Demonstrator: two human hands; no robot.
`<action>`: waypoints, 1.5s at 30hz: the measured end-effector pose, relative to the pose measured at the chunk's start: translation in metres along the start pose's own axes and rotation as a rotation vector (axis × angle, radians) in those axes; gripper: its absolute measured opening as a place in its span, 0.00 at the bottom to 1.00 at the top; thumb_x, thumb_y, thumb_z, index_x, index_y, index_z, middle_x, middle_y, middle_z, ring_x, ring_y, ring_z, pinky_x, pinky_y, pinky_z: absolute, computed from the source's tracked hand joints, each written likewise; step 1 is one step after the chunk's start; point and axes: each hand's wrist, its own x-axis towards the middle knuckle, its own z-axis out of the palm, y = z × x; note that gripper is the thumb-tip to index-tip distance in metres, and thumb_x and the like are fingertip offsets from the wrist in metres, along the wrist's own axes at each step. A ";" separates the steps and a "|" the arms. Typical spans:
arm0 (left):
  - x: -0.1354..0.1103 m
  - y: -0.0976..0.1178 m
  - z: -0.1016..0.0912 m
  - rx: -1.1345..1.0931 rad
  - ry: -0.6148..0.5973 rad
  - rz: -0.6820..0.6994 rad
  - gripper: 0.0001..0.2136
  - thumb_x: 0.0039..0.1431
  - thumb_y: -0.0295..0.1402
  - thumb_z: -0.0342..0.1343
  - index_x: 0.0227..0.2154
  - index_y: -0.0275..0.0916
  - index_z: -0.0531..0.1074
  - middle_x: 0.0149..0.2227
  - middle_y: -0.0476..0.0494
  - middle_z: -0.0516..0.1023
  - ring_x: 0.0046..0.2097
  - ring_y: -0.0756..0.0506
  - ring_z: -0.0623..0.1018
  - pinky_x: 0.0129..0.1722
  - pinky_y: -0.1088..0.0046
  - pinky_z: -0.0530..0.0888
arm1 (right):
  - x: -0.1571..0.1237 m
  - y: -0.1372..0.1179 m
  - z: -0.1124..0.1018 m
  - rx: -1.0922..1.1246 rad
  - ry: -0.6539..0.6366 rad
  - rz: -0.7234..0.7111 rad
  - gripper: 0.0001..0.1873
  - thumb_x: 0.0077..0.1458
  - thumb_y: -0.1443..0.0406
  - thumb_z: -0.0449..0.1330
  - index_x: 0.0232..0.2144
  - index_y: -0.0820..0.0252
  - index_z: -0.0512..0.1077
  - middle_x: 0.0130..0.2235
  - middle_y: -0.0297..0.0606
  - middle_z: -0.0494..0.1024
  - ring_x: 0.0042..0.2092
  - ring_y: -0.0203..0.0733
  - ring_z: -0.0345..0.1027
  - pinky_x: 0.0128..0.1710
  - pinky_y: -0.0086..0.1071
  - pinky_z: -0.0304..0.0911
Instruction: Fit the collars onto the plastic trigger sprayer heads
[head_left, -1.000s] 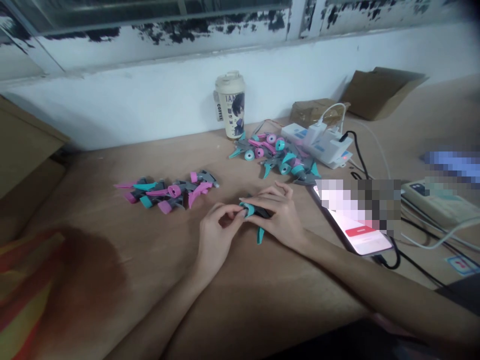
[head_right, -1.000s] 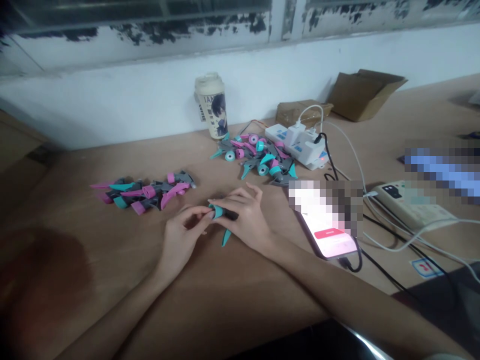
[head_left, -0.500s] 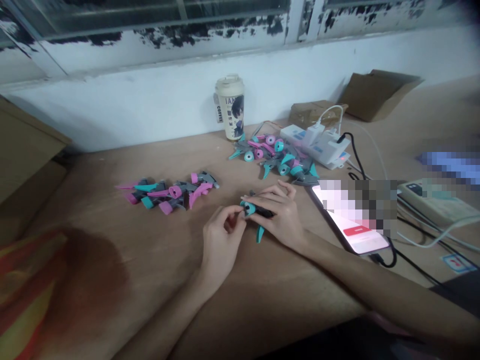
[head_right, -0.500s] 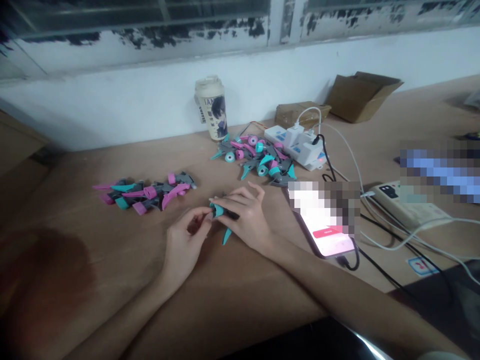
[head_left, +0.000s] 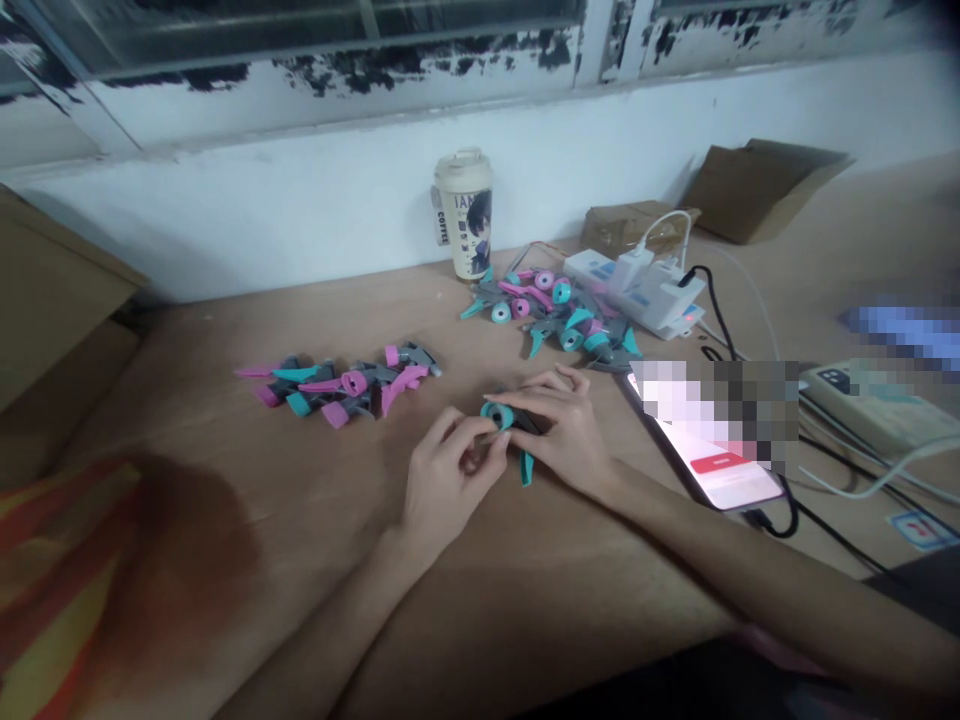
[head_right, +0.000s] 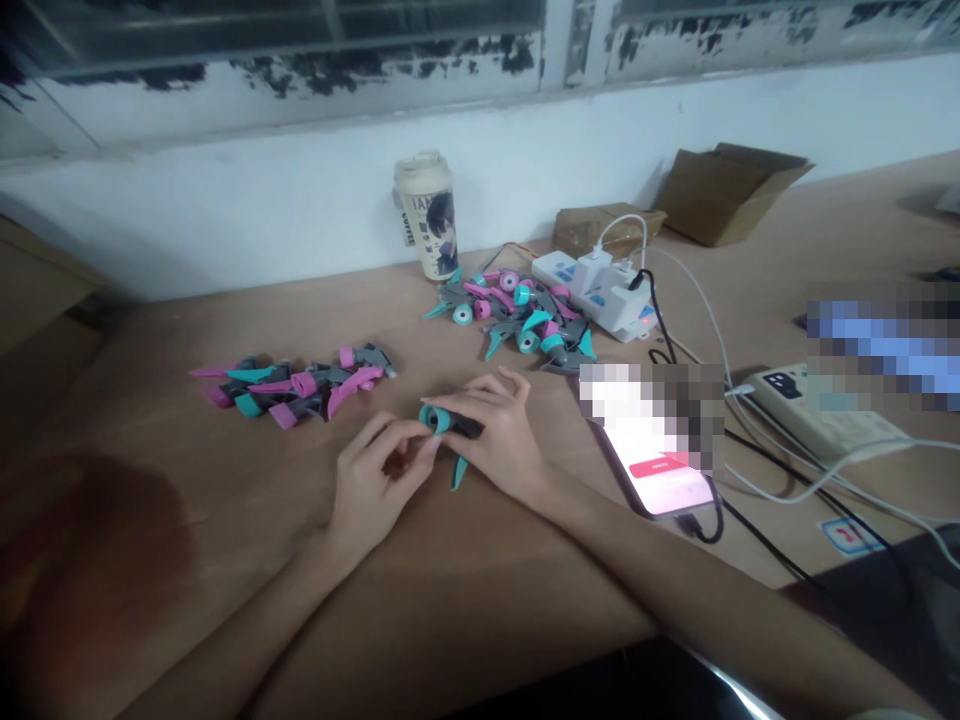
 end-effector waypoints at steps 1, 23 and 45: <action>0.001 -0.001 0.000 -0.041 -0.014 -0.010 0.05 0.58 0.33 0.53 0.31 0.38 0.72 0.26 0.51 0.64 0.24 0.55 0.66 0.24 0.79 0.65 | 0.000 0.000 -0.001 0.007 -0.002 0.003 0.13 0.48 0.62 0.64 0.40 0.46 0.74 0.37 0.27 0.80 0.43 0.40 0.68 0.56 0.43 0.40; 0.004 -0.007 0.003 -0.086 -0.115 -0.033 0.05 0.57 0.35 0.53 0.33 0.40 0.68 0.24 0.53 0.63 0.24 0.53 0.65 0.24 0.79 0.64 | 0.003 0.000 0.001 -0.035 0.041 -0.007 0.10 0.50 0.61 0.63 0.38 0.45 0.75 0.35 0.28 0.80 0.42 0.39 0.69 0.54 0.43 0.43; 0.002 -0.018 0.003 -0.052 -0.143 -0.303 0.13 0.59 0.36 0.48 0.21 0.39 0.63 0.18 0.54 0.68 0.23 0.50 0.71 0.27 0.75 0.63 | 0.112 -0.030 0.048 -0.198 -0.200 0.004 0.18 0.50 0.50 0.59 0.38 0.53 0.75 0.37 0.38 0.80 0.43 0.48 0.70 0.51 0.52 0.46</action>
